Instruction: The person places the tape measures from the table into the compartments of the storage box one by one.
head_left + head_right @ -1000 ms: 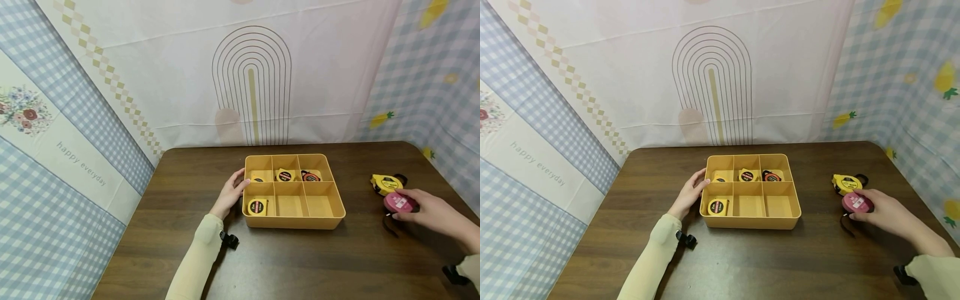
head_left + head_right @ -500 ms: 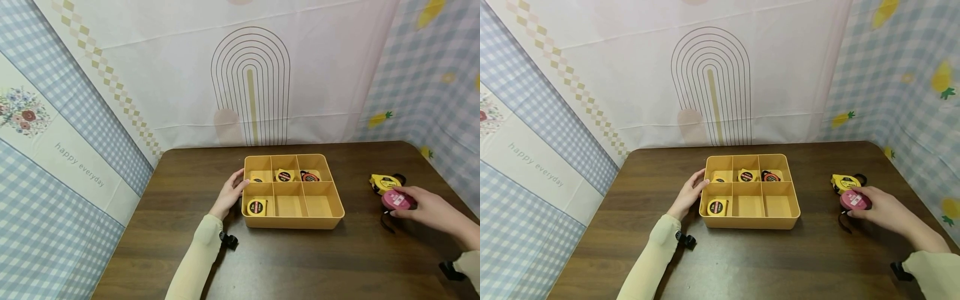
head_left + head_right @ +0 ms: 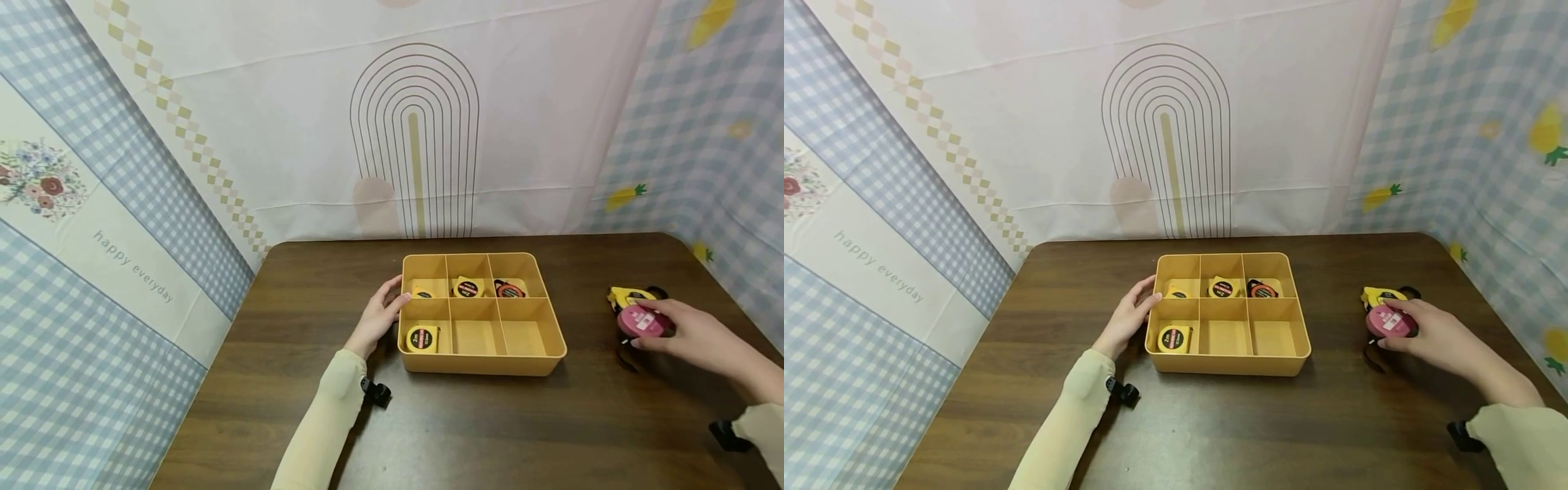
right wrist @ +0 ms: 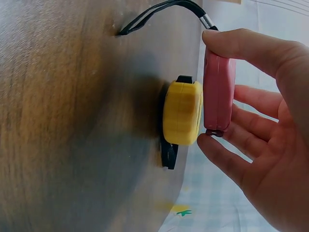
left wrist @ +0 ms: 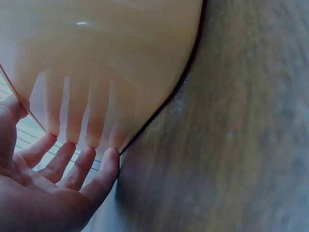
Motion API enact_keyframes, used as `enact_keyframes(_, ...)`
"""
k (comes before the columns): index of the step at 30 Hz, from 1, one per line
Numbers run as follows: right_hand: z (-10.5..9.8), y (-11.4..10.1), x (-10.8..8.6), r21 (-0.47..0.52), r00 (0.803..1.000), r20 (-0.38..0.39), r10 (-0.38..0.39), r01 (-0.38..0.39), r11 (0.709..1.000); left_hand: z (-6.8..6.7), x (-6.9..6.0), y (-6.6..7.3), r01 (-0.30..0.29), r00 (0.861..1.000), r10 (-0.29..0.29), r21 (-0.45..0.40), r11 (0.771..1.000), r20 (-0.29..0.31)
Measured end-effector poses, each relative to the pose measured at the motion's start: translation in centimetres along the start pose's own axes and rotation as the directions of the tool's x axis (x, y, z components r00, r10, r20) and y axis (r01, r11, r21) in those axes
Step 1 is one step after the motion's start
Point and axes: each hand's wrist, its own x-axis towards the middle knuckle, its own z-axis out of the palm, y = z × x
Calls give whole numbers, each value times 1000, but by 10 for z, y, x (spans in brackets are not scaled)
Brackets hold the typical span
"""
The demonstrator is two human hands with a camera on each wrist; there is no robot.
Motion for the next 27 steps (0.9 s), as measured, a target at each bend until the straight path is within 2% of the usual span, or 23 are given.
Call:
enact_keyframes(17,-2,-6,8,-23,997,-40,-60,59,998,-1,1,-1,20,1000,-20,10,1000,-2)
enact_keyframes(24,-4,-9,10,-25,995,-65,-78,76,997,-4,16,-27,29,1000,-29,4,1000,-4)
enact_keyframes(27,-4,-11,11,-26,993,-79,-85,83,996,-3,18,-31,19,1000,-19,4,1000,-24)
